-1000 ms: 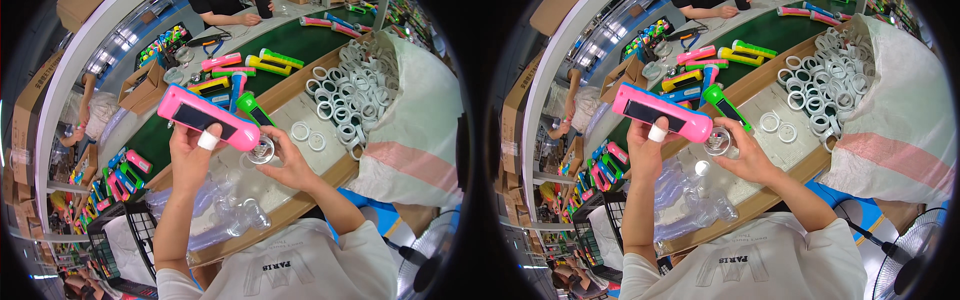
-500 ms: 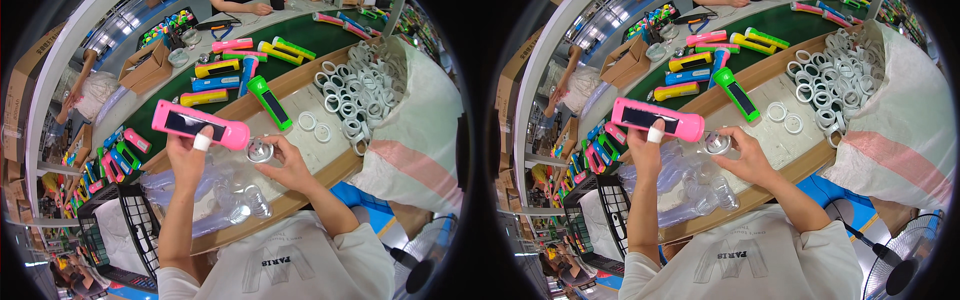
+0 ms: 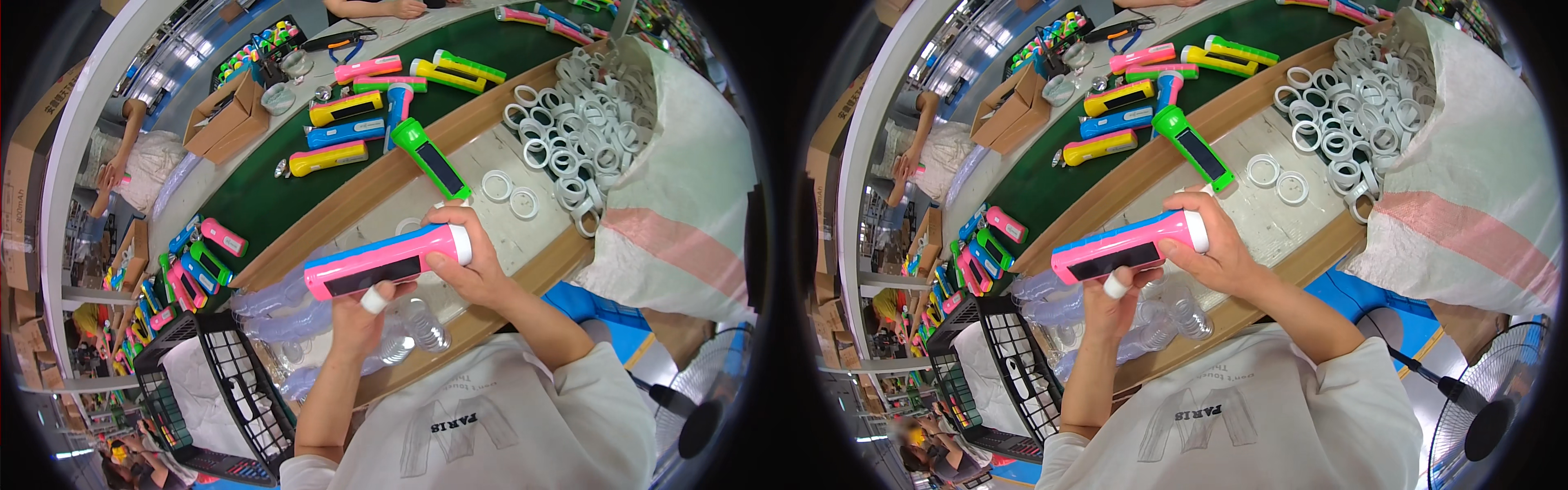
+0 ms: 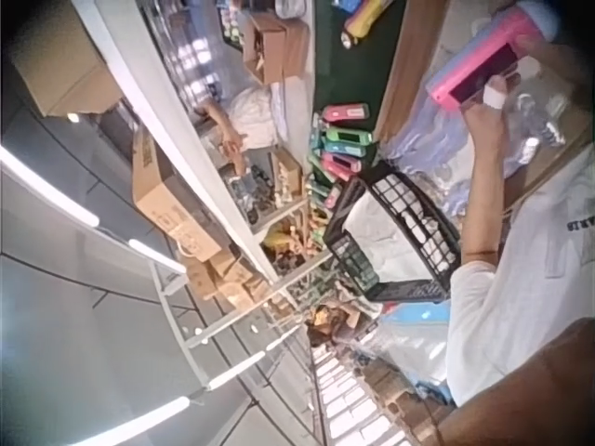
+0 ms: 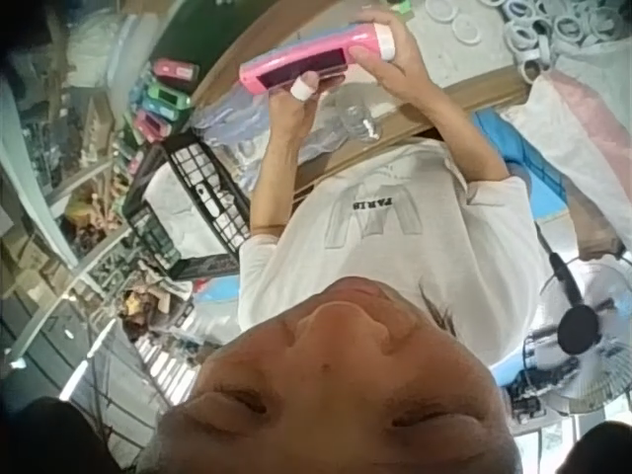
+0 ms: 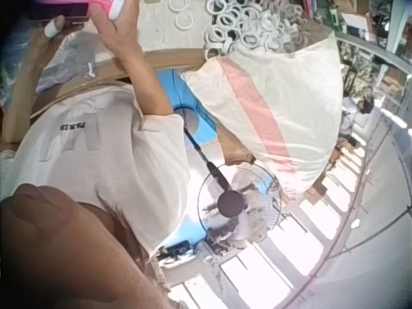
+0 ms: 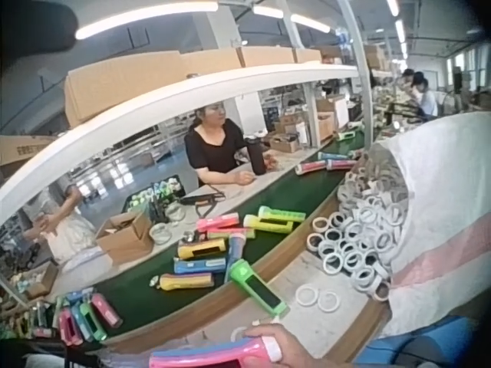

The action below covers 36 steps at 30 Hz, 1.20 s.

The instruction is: Assembling plastic flashlight components on a factory line.

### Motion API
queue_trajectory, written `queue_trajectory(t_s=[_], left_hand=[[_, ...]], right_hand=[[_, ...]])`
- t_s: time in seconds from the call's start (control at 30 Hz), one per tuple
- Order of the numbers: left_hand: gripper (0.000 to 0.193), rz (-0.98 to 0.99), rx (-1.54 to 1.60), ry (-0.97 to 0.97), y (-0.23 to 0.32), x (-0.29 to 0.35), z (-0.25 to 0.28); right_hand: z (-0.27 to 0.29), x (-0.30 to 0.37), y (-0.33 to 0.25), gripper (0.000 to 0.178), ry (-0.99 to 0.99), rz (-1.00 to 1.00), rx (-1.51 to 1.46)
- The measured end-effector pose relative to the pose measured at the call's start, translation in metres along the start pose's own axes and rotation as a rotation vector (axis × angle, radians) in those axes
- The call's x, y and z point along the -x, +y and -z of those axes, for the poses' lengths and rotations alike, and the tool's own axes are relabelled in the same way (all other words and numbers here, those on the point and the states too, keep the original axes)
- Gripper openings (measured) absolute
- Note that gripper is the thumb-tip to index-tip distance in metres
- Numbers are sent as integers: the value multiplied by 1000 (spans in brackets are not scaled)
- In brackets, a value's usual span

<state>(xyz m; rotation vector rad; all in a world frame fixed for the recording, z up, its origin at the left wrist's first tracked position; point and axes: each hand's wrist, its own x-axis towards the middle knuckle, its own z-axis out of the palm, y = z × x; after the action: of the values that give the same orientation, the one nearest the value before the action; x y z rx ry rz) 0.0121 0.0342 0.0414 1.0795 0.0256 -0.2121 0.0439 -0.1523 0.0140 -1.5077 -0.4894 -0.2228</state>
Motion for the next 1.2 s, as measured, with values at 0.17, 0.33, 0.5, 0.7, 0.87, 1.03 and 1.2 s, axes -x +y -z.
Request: queue_trajectory(t_s=[0.17,0.33,0.5,0.7,0.87,1.03,1.2], left_hand=[[86,197,25,-265,53,27,39],[64,533,-143,-438,65,47,34],[62,-312,-1142,-389,63,32,-8],[56,-572,-1487,-414,32,21,18],[56,-514,-1518,-342,31,16,-10],[57,-634,-1426,-359,19,12,11],[61,-188,-954,-371,29,19,2]], right_hand=[[20,-6,-22,39,-150,-18,-30],[15,-4,-77,38,-333,660,198],[17,3,-28,34,-81,-122,-17],[22,-4,-26,43,-32,-670,-422],[32,-5,2,41,-151,-595,-191],[35,-8,-7,42,-147,-571,-375],[28,4,-31,33,-79,-274,94]])
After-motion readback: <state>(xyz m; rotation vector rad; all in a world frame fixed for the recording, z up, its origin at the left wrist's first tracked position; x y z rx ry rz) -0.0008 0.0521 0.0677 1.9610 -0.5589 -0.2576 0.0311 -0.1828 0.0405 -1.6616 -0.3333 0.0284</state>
